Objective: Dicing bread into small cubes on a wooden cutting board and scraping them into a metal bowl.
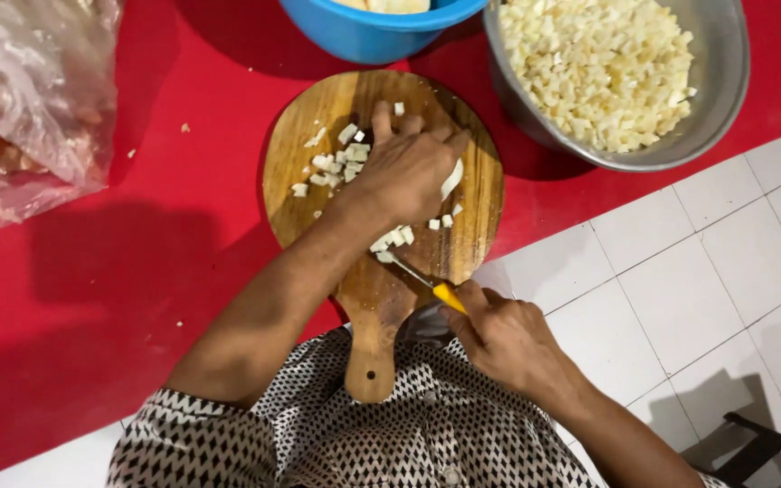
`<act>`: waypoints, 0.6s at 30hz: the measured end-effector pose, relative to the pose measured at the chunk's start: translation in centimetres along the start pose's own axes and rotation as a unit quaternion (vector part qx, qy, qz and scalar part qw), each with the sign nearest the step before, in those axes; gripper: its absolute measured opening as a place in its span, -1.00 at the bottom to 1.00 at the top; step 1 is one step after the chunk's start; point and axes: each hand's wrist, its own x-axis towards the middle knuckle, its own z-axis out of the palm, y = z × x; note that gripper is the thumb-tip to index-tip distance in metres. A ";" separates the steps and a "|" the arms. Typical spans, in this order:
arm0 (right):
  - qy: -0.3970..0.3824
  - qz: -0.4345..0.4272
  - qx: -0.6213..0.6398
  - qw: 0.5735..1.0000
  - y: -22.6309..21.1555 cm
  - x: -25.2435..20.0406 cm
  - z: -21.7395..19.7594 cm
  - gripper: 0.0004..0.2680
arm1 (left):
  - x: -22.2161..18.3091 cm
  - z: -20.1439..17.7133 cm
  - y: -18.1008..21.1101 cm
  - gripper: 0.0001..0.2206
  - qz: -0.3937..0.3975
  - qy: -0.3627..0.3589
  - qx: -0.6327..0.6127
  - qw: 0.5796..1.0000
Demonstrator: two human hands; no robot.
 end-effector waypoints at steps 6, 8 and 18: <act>-0.025 -0.013 0.030 0.999 1.2 -0.1 0.4 -0.85 | -1.4 -2.0 2.0 -0.38 0.004 -0.014 0.064 0.998; -0.025 -0.038 0.029 0.999 1.1 -0.2 0.3 -0.85 | -2.0 -3.0 2.5 -0.37 -0.001 -0.018 0.073 0.997; -0.099 -0.031 -0.002 0.995 0.5 1.6 -1.0 -0.76 | -2.9 -1.4 -0.1 -0.63 0.015 0.045 0.035 0.998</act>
